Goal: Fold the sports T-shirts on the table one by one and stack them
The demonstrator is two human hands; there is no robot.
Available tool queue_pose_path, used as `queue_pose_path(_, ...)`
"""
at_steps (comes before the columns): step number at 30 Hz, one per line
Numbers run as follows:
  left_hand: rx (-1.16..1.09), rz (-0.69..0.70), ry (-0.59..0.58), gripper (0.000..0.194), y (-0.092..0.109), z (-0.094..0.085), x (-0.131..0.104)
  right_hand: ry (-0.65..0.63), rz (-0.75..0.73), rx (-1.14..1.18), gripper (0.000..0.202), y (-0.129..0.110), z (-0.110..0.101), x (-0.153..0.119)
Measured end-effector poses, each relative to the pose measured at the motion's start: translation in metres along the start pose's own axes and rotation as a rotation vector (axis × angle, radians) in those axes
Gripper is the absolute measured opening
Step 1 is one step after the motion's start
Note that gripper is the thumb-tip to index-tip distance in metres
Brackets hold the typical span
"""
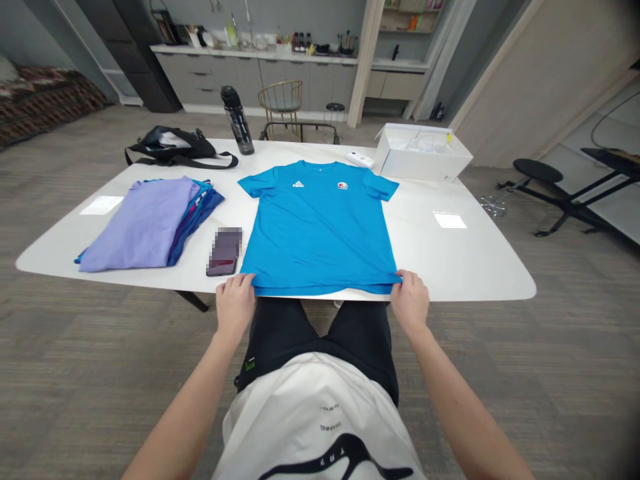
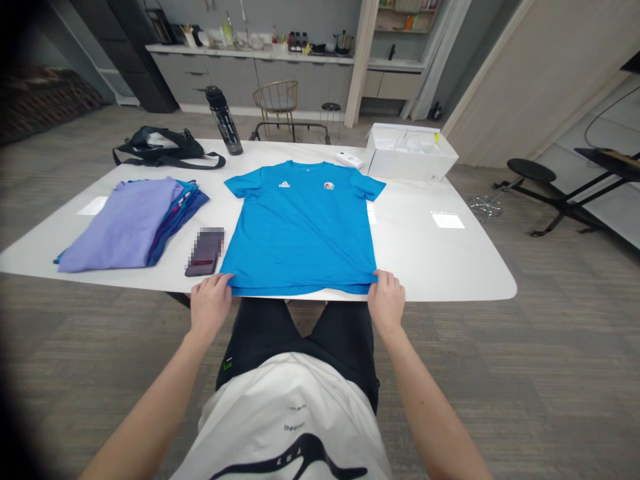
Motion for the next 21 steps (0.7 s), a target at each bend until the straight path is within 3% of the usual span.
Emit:
queue_pose_path(4,-0.117,-0.057,0.044,0.031,-0.019,-0.004,-0.003,-0.055,-0.026,-0.040,0.026,0.006,0.004,-0.001)
queue_pose_path(9,-0.306,-0.306,0.193,0.028,-0.046,-0.015,-0.003,0.086,0.108,-0.003,0.027,0.022,-0.012,0.002)
queue_pose_path(12,-0.360,-0.377,0.229,0.026,-0.054,-0.014,-0.004,0.026,0.121,0.011,0.029,0.020,-0.009,0.000)
queue_pose_path(17,-0.334,-0.330,0.206,0.028,-0.055,-0.012,-0.004,-0.124,0.069,0.006,0.031,0.018,0.003,-0.006)
queue_pose_path(21,-0.280,-0.241,0.216,0.029,-0.057,-0.022,-0.004,-0.060,0.146,0.116,0.027,0.038,-0.004,-0.007)
Point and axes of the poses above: each hand's wrist, its own x-axis towards the middle knuckle, its own z-axis out of the palm, y = z × x, the point moved 9 cm from there along x, towards the middle knuckle, and after that the axes turned 11 degrees about y, right-handed, at the moved point
